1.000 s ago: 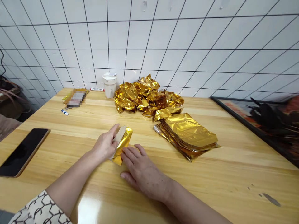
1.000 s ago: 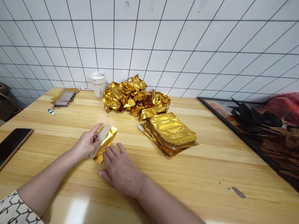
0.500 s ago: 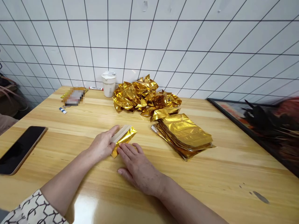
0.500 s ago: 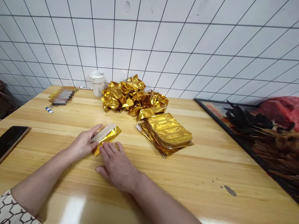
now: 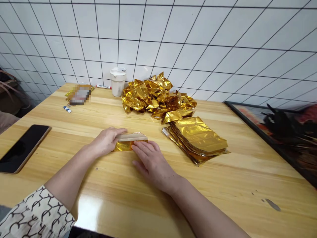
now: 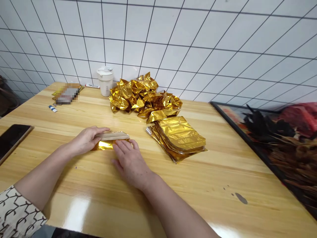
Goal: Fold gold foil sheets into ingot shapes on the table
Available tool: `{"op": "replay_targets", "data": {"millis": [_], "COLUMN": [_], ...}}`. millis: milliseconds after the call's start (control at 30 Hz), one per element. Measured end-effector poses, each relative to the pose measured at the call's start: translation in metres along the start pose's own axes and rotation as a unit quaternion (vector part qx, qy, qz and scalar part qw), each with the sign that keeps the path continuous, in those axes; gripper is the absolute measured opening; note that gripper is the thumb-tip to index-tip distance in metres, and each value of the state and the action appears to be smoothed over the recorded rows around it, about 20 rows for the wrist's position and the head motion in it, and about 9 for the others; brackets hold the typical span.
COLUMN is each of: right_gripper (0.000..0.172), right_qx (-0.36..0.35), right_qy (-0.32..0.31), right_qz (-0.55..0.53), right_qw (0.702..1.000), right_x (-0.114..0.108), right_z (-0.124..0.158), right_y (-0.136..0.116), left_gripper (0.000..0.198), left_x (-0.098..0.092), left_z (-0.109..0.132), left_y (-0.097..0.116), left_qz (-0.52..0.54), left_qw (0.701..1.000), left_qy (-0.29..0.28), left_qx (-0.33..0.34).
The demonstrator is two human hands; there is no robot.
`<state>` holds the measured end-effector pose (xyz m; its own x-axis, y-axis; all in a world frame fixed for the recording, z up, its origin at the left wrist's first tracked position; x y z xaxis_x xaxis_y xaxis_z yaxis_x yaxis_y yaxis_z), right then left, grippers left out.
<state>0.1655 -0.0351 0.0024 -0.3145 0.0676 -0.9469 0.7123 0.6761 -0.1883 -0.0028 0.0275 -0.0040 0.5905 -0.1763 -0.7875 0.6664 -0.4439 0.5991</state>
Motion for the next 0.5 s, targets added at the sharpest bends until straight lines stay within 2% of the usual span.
{"op": "replay_targets", "data": {"millis": [167,233,333,500], "right_gripper": [0.041,0.045,0.049,0.055], "right_qx": [0.139,0.17,0.189,0.204], "right_qy": [0.13,0.155,0.152,0.133], "right_qz": [-0.031,-0.063,-0.136,-0.222], "right_qw": [0.981,0.971,0.961,0.944], "right_x": [-0.008,-0.006,0.002,0.008], "right_z": [0.0,0.001,0.002,0.001], "right_y": [0.035,0.049,0.061,0.059], "left_gripper": [0.046,0.046,0.049,0.051], "left_x": [-0.001,-0.002,-0.002,-0.002], "left_z": [0.0,0.0,0.0,0.001], "left_y": [0.006,0.007,0.006,0.006], "left_qz": [-0.038,-0.039,-0.022,0.057], "left_qw": [0.999,0.999,0.999,0.998], "left_qy": [0.004,0.006,0.009,0.008], "left_qx": [0.03,0.028,0.022,0.019]}}
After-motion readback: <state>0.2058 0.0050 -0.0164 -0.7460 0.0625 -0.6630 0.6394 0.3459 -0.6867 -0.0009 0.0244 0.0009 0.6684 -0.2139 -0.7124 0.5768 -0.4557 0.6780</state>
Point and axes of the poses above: each hand's wrist, its own z-axis away from the middle knuckle, its own x-axis out of the palm, y = z × x, the point moved 4 cm from there along -z, towards the middle knuckle, and after that the axes turned 2 degrees about x, right-handed, at the moved point
